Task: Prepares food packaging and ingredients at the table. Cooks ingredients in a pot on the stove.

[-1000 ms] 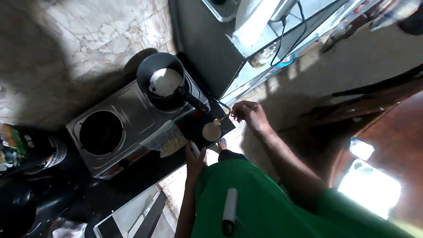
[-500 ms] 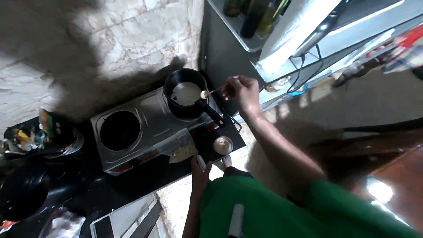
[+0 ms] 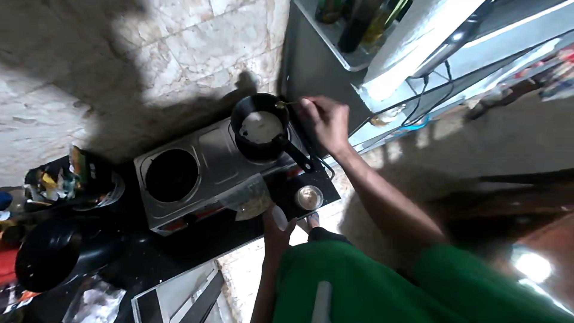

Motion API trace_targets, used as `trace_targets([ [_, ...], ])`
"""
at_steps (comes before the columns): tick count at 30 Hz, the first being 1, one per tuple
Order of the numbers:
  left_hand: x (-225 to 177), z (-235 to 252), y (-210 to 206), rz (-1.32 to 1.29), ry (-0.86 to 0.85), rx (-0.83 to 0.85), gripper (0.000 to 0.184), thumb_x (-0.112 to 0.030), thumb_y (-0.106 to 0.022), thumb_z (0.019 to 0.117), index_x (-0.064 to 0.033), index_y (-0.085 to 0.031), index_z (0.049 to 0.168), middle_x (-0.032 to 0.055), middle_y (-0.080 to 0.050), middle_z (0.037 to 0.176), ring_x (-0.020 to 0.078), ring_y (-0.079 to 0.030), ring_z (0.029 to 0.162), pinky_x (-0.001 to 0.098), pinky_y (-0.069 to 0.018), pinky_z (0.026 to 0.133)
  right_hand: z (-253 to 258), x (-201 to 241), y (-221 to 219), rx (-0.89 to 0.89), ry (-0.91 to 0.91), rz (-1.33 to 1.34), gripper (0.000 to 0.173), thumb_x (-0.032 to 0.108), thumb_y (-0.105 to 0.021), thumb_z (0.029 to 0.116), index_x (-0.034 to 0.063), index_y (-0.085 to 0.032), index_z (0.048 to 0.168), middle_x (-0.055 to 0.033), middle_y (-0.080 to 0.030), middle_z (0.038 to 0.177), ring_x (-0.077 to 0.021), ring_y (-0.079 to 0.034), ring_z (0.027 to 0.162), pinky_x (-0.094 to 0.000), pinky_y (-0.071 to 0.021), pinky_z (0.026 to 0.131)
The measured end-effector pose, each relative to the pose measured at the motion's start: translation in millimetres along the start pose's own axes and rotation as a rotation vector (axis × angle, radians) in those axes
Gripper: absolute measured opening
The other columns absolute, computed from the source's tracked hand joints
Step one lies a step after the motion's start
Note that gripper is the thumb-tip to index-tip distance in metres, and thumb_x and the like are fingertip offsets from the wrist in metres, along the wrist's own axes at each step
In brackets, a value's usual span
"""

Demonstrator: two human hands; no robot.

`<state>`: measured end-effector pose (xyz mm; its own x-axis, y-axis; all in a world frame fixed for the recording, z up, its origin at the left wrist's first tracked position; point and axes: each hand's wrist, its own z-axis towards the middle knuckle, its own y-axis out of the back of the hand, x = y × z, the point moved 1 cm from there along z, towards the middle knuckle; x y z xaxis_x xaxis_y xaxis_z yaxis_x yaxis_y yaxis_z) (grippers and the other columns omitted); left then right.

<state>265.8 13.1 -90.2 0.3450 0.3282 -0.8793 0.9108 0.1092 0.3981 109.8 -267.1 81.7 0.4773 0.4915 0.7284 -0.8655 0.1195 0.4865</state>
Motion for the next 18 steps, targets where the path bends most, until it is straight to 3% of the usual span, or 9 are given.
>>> trace_targets([
  [3,-13,14,-4,0.120,-0.118,0.021,0.090,-0.054,-0.080,0.0832,-0.0057,-0.046,0.151,0.0176,-0.047,0.153,0.0258,-0.044,0.144,0.0422,-0.0412,0.118,-60,25,52,-0.073,-0.144,0.065,0.025,0.021,-0.050,0.1096,0.0029,-0.065,0.117,-0.0059,-0.074,0.099,-0.0138,-0.074,0.083,-0.0343,-0.0651,0.076],
  [6,-34,36,-17,0.263,-0.273,0.054,0.088,-0.053,-0.083,0.0790,-0.0060,-0.052,0.147,0.0199,-0.053,0.147,0.0330,-0.046,0.141,0.0478,-0.0393,0.119,-122,16,77,-0.165,-0.288,0.092,0.025,0.020,-0.049,0.1093,0.0018,-0.066,0.116,-0.0066,-0.075,0.099,-0.0178,-0.074,0.083,-0.0398,-0.0657,0.076],
  [9,-44,54,-29,0.275,-0.334,0.096,0.090,-0.052,-0.084,0.0778,-0.0050,-0.051,0.148,0.0224,-0.051,0.148,0.0356,-0.045,0.142,0.0506,-0.0388,0.118,-183,-12,76,-0.101,-0.499,0.030,0.026,0.025,-0.052,0.1081,0.0055,-0.068,0.113,-0.0034,-0.075,0.093,-0.0147,-0.073,0.077,-0.0380,-0.0651,0.072],
  [13,-53,72,-44,0.375,-0.397,0.186,0.089,-0.052,-0.083,0.0786,-0.0080,-0.051,0.149,0.0221,-0.049,0.150,0.0377,-0.044,0.142,0.0524,-0.0388,0.118,-226,-43,57,0.064,-0.652,-0.091,0.031,0.032,-0.054,0.1066,0.0071,-0.072,0.113,-0.0052,-0.074,0.089,-0.0136,-0.071,0.077,-0.0385,-0.0615,0.077],
  [18,-49,80,-52,0.404,-0.445,0.213,0.093,-0.043,-0.091,0.0717,-0.0057,-0.051,0.147,0.0243,-0.049,0.149,0.0393,-0.045,0.141,0.0526,-0.0388,0.118,-239,-66,26,0.350,-0.525,-0.171,0.035,0.037,-0.050,0.1074,0.0122,-0.074,0.116,-0.0080,-0.072,0.115,-0.0221,-0.068,0.111,-0.0442,-0.0538,0.101],
])
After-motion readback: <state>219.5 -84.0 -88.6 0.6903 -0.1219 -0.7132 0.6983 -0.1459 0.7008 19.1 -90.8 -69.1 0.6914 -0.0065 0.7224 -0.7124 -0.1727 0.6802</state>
